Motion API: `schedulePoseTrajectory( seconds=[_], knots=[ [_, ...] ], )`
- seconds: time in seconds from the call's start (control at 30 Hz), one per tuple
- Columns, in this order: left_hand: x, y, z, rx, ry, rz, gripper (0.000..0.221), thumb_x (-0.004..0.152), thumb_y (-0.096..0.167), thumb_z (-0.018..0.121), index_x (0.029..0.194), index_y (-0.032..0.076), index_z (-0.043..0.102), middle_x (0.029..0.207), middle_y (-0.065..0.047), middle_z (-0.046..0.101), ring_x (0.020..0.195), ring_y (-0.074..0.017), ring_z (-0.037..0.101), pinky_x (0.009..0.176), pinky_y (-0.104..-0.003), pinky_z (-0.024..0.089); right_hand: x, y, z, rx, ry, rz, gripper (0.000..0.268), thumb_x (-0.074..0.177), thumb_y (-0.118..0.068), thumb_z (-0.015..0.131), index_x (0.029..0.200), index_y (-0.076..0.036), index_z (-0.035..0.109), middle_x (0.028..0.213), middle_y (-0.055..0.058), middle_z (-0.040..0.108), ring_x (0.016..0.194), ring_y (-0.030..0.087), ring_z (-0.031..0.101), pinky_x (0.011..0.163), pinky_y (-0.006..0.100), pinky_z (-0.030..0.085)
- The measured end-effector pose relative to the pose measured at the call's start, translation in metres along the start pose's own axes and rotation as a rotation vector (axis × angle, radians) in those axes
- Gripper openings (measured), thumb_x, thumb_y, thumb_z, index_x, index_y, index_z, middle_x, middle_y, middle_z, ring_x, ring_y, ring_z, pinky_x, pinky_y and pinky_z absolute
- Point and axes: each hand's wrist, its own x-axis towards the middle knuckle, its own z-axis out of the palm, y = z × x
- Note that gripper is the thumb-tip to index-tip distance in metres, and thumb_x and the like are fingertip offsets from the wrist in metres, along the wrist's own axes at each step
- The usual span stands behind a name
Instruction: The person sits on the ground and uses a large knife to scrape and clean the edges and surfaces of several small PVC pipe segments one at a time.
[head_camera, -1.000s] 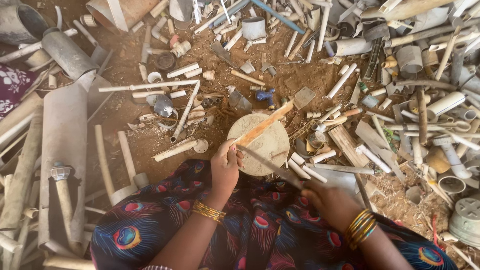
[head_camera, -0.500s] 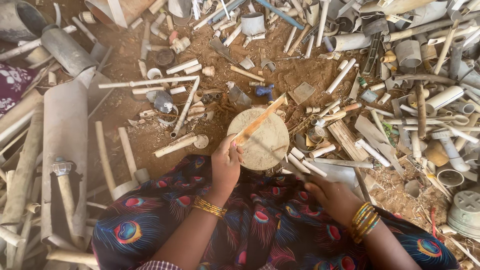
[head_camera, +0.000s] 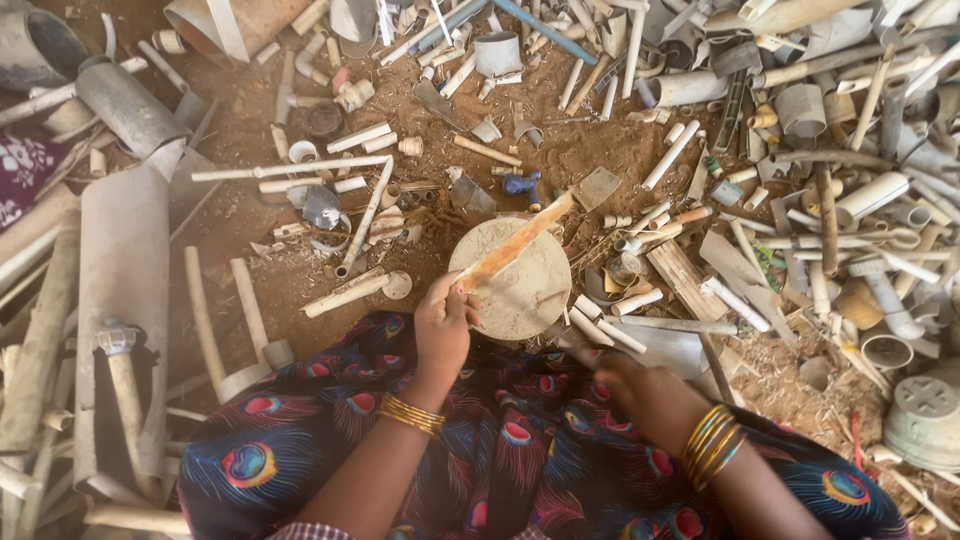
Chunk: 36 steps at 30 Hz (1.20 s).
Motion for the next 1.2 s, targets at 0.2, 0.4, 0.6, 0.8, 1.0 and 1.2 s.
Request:
schedulePoseTrajectory(
  seconds=[0.2, 0.4, 0.6, 0.8, 1.0, 1.2],
  knots=[
    [-0.001, -0.001, 0.0, -0.03, -0.009, 0.023, 0.03, 0.106, 0.01, 0.046, 0.129, -0.002, 0.06, 0.082, -0.007, 0.065, 0.06, -0.007, 0.055, 0.056, -0.024, 0.049, 0.005, 0.009, 0.007, -0.036, 0.142, 0.069, 0.049, 0.101, -0.053, 0.043, 0.134, -0.02, 0.058, 0.082, 0.019, 0.075, 0.077, 0.036, 0.075, 0.074, 0.048, 0.059],
    [-0.002, 0.004, -0.005, -0.017, -0.032, 0.013, 0.029, 0.108, 0.011, 0.045, 0.128, -0.003, 0.061, 0.081, -0.007, 0.064, 0.061, -0.0069, 0.055, 0.056, -0.024, 0.049, 0.009, 0.019, 0.003, -0.026, 0.068, 0.103, 0.048, 0.101, -0.051, 0.041, 0.132, -0.023, 0.061, 0.083, 0.018, 0.076, 0.078, 0.035, 0.076, 0.075, 0.048, 0.06],
    [-0.001, 0.009, -0.004, 0.067, -0.051, 0.032, 0.03, 0.106, 0.012, 0.045, 0.126, -0.002, 0.062, 0.08, -0.006, 0.065, 0.058, -0.0071, 0.056, 0.055, -0.025, 0.05, 0.013, 0.031, 0.001, 0.073, 0.1, 0.044, 0.047, 0.099, -0.049, 0.044, 0.132, -0.019, 0.061, 0.086, 0.02, 0.076, 0.08, 0.037, 0.077, 0.078, 0.049, 0.06],
    [-0.003, 0.007, -0.003, -0.021, -0.154, -0.026, 0.033, 0.106, 0.014, 0.046, 0.133, 0.001, 0.058, 0.083, -0.006, 0.067, 0.057, -0.0072, 0.058, 0.055, -0.023, 0.046, 0.018, 0.053, 0.013, -0.033, 0.222, 0.14, 0.046, 0.104, -0.044, 0.042, 0.135, -0.015, 0.058, 0.094, 0.022, 0.075, 0.091, 0.047, 0.07, 0.089, 0.054, 0.054],
    [0.0, 0.007, -0.003, -0.093, -0.137, -0.019, 0.034, 0.108, 0.016, 0.046, 0.133, -0.002, 0.06, 0.081, -0.007, 0.066, 0.059, -0.0069, 0.056, 0.057, -0.023, 0.047, 0.022, 0.067, 0.005, 0.134, 0.201, -0.019, 0.045, 0.101, -0.046, 0.045, 0.128, -0.014, 0.063, 0.1, 0.022, 0.075, 0.095, 0.041, 0.073, 0.09, 0.05, 0.056],
    [-0.002, 0.001, 0.003, -0.09, -0.179, -0.019, 0.033, 0.107, 0.016, 0.048, 0.134, 0.0, 0.06, 0.082, -0.006, 0.066, 0.06, -0.0071, 0.056, 0.058, -0.024, 0.048, 0.014, 0.056, 0.002, 0.011, 0.225, 0.094, 0.043, 0.105, -0.04, 0.042, 0.132, -0.014, 0.064, 0.102, 0.022, 0.077, 0.092, 0.037, 0.075, 0.089, 0.048, 0.058]
  ],
)
